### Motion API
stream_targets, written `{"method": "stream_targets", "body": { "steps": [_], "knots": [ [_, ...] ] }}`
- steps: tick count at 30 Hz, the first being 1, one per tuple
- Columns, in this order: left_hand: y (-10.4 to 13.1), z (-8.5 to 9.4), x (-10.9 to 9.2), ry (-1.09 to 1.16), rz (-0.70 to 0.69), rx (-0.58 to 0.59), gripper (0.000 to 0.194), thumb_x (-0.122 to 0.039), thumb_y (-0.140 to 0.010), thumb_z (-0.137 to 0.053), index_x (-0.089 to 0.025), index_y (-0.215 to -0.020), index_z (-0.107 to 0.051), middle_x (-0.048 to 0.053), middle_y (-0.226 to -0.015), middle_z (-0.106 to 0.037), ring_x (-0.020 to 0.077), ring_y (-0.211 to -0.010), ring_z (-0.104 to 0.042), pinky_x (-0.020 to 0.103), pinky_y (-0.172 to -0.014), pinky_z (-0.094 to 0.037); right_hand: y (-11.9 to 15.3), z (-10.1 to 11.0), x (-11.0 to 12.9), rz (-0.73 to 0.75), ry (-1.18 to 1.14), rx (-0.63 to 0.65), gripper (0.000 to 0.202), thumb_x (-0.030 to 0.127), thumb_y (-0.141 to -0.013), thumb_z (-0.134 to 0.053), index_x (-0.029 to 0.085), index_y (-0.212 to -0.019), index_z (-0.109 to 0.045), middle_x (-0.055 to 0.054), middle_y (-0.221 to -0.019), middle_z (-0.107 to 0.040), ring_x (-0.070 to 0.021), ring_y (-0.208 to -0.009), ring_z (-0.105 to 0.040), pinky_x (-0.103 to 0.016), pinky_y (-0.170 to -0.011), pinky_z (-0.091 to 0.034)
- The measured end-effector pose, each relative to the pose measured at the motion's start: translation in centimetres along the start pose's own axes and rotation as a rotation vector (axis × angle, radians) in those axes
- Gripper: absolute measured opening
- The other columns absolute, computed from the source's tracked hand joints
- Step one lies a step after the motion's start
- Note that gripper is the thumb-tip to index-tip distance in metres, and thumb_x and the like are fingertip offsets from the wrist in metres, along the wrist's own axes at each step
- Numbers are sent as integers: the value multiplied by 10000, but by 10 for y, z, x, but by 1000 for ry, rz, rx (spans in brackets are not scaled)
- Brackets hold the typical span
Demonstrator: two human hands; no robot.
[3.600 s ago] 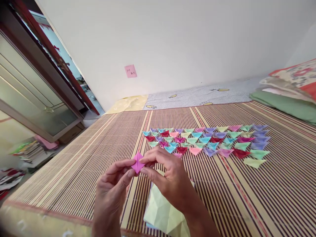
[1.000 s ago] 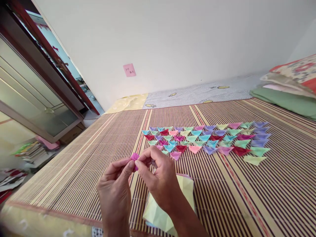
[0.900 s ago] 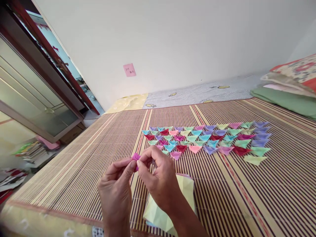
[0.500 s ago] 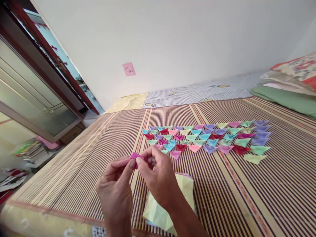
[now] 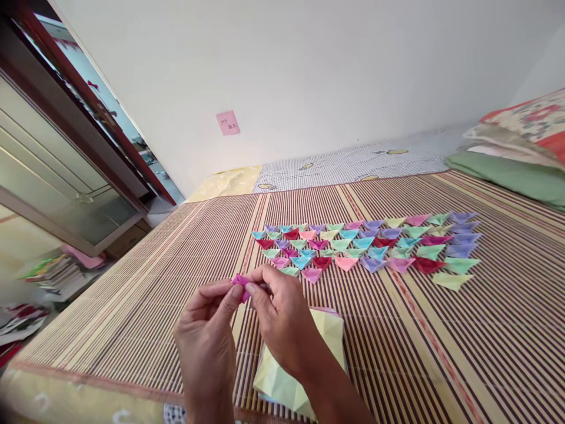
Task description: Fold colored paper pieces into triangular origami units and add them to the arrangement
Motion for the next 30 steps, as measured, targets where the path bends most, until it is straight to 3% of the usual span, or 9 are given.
{"method": "stream_targets", "body": {
  "steps": [6, 9, 12, 18, 23, 25, 30],
  "knots": [
    [-2, 4, 8, 93, 114, -24, 231, -211, -721, -920, -188, -863, -740, -4, -820, -748, 116, -753, -716, 196, -707, -588, -2, 4, -4, -52, -51, 1, 144, 261, -978, -597, 175, -978, -714, -33, -846, -708, -166, -779, -664, -290, -702, -534],
    [-2, 2, 13, 145, 174, -24, 318, -216, -701, -933, -201, -959, -748, 2, -842, -762, 112, -762, -718, 187, -712, -581, -3, 6, -10, -105, -57, -10, 165, 294, -961, -624, 177, -868, -694, -16, -766, -670, -156, -708, -637, -280, -648, -512],
    [-2, -5, 17, 137, 216, 36, 257, -260, -732, -912, -185, -938, -779, 26, -843, -775, 116, -758, -710, 193, -718, -577, -4, 6, -9, -95, -15, 5, 227, 286, -971, -597, 183, -779, -659, 10, -682, -604, -136, -632, -566, -267, -591, -452],
    [-2, -11, 17, 77, 253, 177, 155, -299, -785, -870, -173, -804, -782, 21, -756, -746, 109, -706, -646, 196, -699, -545, -2, 6, 2, -23, 118, 67, 234, 232, -1002, -554, 188, -782, -618, 19, -697, -594, -130, -638, -525, -270, -594, -395],
    [-1, -13, 17, 37, 307, 320, 145, -274, -811, -850, -180, -765, -749, 2, -710, -710, 106, -688, -630, 194, -689, -516, 2, 4, -2, -50, 171, 166, 221, 219, -1013, -554, 196, -796, -582, 29, -713, -562, -135, -662, -500, -278, -596, -371],
    [0, -14, 16, 46, 312, 313, 151, -273, -805, -853, -177, -756, -747, 5, -708, -706, 108, -684, -626, 197, -687, -512, 2, 4, -3, -59, 154, 170, 216, 225, -1016, -556, 196, -805, -593, 29, -716, -565, -136, -664, -502, -281, -600, -376],
    [0, -14, 16, 203, 302, 140, 161, -264, -735, -887, -177, -742, -751, 7, -741, -711, 121, -711, -638, 223, -715, -526, 0, 0, -4, -77, 76, 145, 164, 282, -996, -614, 194, -861, -642, 20, -757, -613, -142, -687, -537, -284, -629, -420]
  ]
}}
Point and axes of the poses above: each hand's wrist, its own y-axis away from the middle knuckle, its own z-axis out of the back of the hand, x = y × z, the point moved 9 cm from there along -y, towards the middle knuckle
